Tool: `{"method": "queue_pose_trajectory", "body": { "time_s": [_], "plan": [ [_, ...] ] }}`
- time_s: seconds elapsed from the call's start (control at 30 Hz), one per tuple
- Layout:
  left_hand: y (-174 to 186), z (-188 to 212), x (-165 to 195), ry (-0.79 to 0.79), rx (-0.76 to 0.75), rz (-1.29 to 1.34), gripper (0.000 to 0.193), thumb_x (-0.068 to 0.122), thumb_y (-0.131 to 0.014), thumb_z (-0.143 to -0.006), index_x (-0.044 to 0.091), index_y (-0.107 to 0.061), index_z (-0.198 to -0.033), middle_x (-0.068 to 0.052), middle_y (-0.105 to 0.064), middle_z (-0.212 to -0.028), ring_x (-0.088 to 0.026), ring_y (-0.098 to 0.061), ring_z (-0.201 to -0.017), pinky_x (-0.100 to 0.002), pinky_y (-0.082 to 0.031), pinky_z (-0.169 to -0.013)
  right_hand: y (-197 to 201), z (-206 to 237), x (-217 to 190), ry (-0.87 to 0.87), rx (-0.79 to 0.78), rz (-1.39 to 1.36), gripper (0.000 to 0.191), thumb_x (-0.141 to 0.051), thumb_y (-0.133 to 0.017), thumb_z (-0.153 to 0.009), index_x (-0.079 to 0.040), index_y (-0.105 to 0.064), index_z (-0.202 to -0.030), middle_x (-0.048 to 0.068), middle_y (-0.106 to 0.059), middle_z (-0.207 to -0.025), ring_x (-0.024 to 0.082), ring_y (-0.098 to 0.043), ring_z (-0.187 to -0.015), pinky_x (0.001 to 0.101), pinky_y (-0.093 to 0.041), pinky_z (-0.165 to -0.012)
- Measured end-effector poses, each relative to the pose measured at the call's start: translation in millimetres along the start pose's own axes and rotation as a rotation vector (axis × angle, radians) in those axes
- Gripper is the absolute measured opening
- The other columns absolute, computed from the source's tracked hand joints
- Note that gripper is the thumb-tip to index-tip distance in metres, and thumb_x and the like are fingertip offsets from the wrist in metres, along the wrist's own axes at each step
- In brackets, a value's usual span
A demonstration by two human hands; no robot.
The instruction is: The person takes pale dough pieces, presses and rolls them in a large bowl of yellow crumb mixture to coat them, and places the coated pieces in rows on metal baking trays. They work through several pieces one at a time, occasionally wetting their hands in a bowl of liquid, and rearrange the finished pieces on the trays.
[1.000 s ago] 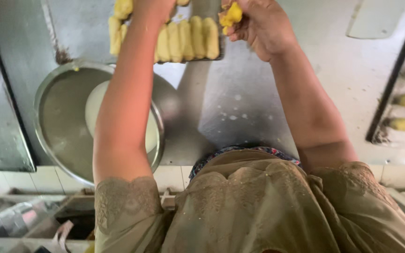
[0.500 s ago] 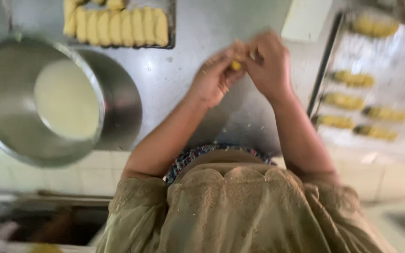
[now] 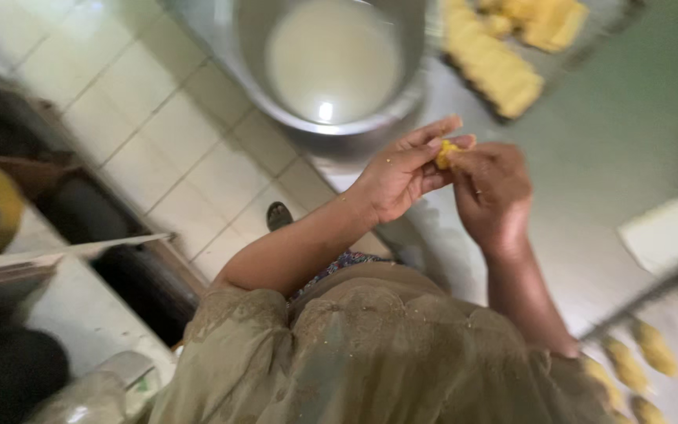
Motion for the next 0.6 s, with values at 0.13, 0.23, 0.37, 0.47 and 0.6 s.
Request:
{"method": "queue_pose_trajectory", "body": {
  "time_s": [0.13, 0.23, 0.37, 0.47, 0.6],
  "plan": [
    [23.9, 60.4, 99.4, -0.164, 0.006, -0.054, 0.059, 0.015, -0.057, -0.109, 0.003, -0.030, -0.159, -0.019, -0.059, -0.144, -0.025, -0.065, -0.123, -0.040, -0.056, -0.104, -64.5, -56.0, -55.3, 0.111, -0.053, -0.119, 0.026, -0.001, -0.079, -0.094, -0.004, -0.071, -0.118, 0.015, -0.054, -0.117, 0.027, -0.058, -0.103, 0.0357, -0.053, -0.084],
    [46.0, 93.0, 165.7, -0.186, 0.044, -0.082, 0.062, 0.011, -0.061, -0.110, 0.001, -0.030, -0.163, -0.023, -0.062, -0.140, -0.029, -0.067, -0.117, -0.038, -0.056, -0.098, -117.5, -98.3, -93.7, 0.232, -0.109, -0.008, 0.042, -0.022, -0.090, -0.086, -0.003, -0.070, -0.119, 0.014, -0.060, -0.121, 0.027, -0.059, -0.105, 0.0409, -0.052, -0.086],
    [71.6, 116.9, 239.3, -0.159, 0.043, -0.084, 0.069, 0.015, -0.059, -0.110, 0.006, -0.022, -0.168, -0.018, -0.064, -0.132, -0.027, -0.068, -0.114, -0.041, -0.059, -0.101, -181.3, -156.2, -125.2, 0.298, -0.230, 0.137, 0.056, -0.033, -0.095, -0.092, -0.005, -0.071, -0.133, 0.011, -0.067, -0.129, 0.025, -0.062, -0.111, 0.0426, -0.051, -0.091],
    [87.6, 119.5, 288.5, -0.160, -0.070, -0.062, 0.068, 0.022, -0.055, -0.116, 0.011, -0.015, -0.170, -0.016, -0.063, -0.130, -0.023, -0.067, -0.117, -0.042, -0.057, -0.107, -206.3, -199.8, -137.9, 0.332, -0.326, 0.317, 0.039, -0.033, -0.090, -0.090, -0.014, -0.072, -0.119, 0.007, -0.071, -0.127, 0.031, -0.061, -0.112, 0.0469, -0.049, -0.093],
    [114.2, 97.6, 356.6, -0.140, -0.104, -0.061, 0.073, 0.026, -0.051, -0.112, 0.018, -0.011, -0.172, -0.013, -0.059, -0.145, -0.023, -0.065, -0.122, -0.043, -0.051, -0.110, -240.9, -267.0, -139.8, 0.323, -0.426, 0.313, 0.035, -0.028, -0.084, -0.084, -0.017, -0.071, -0.114, 0.001, -0.071, -0.125, 0.029, -0.062, -0.113, 0.0472, -0.048, -0.093]
  ]
}}
Point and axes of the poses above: each hand's wrist, its own z-axis away from the middle knuckle, its own y-axis out of the back of the hand, x = y × z, the point moved 2 cm from there along -z, towards the middle knuckle
